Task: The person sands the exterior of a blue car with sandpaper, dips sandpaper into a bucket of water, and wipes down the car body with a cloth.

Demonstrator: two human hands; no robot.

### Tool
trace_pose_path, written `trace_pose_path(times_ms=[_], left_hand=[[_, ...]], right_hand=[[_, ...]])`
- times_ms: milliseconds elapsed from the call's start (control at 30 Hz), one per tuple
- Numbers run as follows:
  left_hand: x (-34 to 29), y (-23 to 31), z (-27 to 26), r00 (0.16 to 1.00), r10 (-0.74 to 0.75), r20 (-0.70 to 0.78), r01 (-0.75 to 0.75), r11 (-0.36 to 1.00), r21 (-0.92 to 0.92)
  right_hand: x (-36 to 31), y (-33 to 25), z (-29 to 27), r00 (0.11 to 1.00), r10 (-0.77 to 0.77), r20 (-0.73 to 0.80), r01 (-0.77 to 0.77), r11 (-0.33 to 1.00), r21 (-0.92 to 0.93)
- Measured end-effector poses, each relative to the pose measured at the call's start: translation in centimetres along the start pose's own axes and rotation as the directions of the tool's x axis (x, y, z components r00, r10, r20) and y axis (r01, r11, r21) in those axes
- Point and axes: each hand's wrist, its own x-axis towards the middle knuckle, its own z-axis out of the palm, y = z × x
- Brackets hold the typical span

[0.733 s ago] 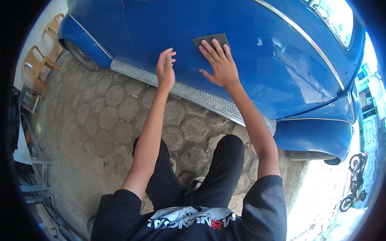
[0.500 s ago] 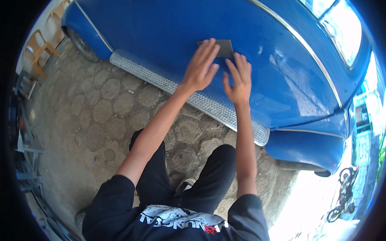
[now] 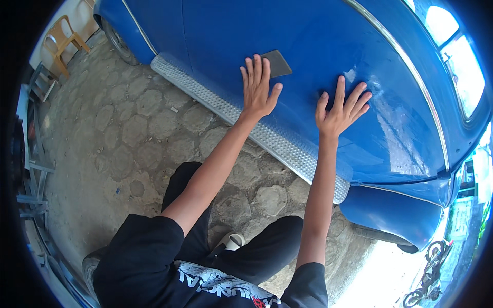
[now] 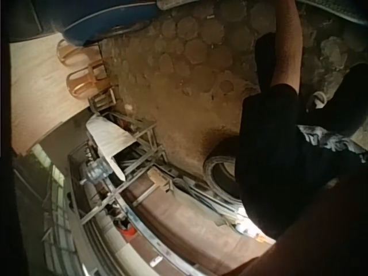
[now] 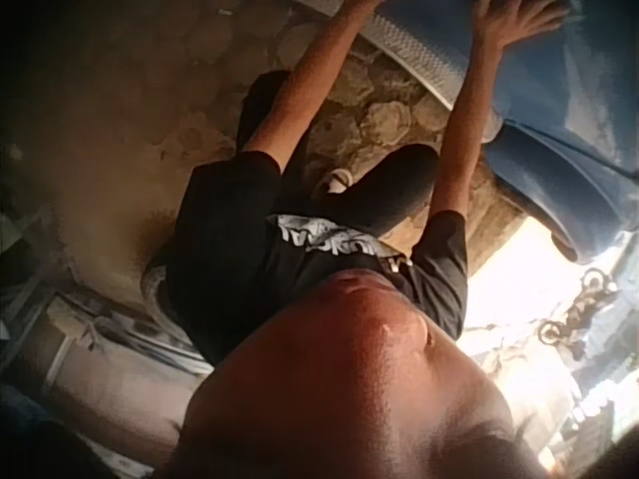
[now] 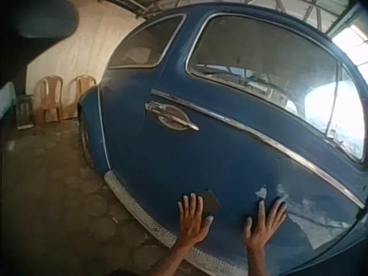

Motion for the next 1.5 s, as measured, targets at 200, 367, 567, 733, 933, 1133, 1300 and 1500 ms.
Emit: trace_pose_path(times_ms=[200,367,567,733,933,1133,1300,1500], left_hand=[[-0.9,1.1,-0.9,0.980,-0.184,0.079,0.188,0.981,-0.047],[1.1,3.2,-0.7,0.984,0.161,-0.078,-0.171,0.976,-0.134],[0.1,-2.6,0.6,0.994,0.092,-0.057,-0.093,0.996,-0.016],[-1.6,-6.9,2.3,0.977,0.075,-0.198,-0.068,0.997,0.045],[-1.7,-5.8,3.1,0.932,-0.213,-0.294,0.124,0.948,-0.292],[-2.2,-5.4,3.1,0.820,-0.505,-0.271,0.340,0.809,-0.480],[-1.8,-5.9,3.1,0.684,-0.697,-0.217,0.433,0.627,-0.647],[-0.1,-5.9,2.0,0.547,-0.829,-0.118,0.534,0.454,-0.713]], right_hand=[[0.0,-0.3,0.0,1.000,0.022,-0.005,-0.022,1.000,-0.003],[0.0,0.1,-0.1,0.999,-0.031,-0.007,0.031,0.999,-0.041],[-0.4,0.7,0.4,0.994,-0.106,-0.040,0.103,0.992,-0.071],[-0.3,0.9,0.8,0.991,-0.123,-0.055,0.117,0.988,-0.099],[-0.4,1.0,0.5,0.991,-0.126,-0.045,0.122,0.989,-0.087],[-0.4,1.0,0.6,0.992,-0.122,-0.038,0.117,0.988,-0.099],[-0.4,0.9,0.8,0.993,-0.105,-0.044,0.101,0.991,-0.087],[-0.4,1.5,0.4,0.986,-0.166,-0.030,0.163,0.983,-0.090]])
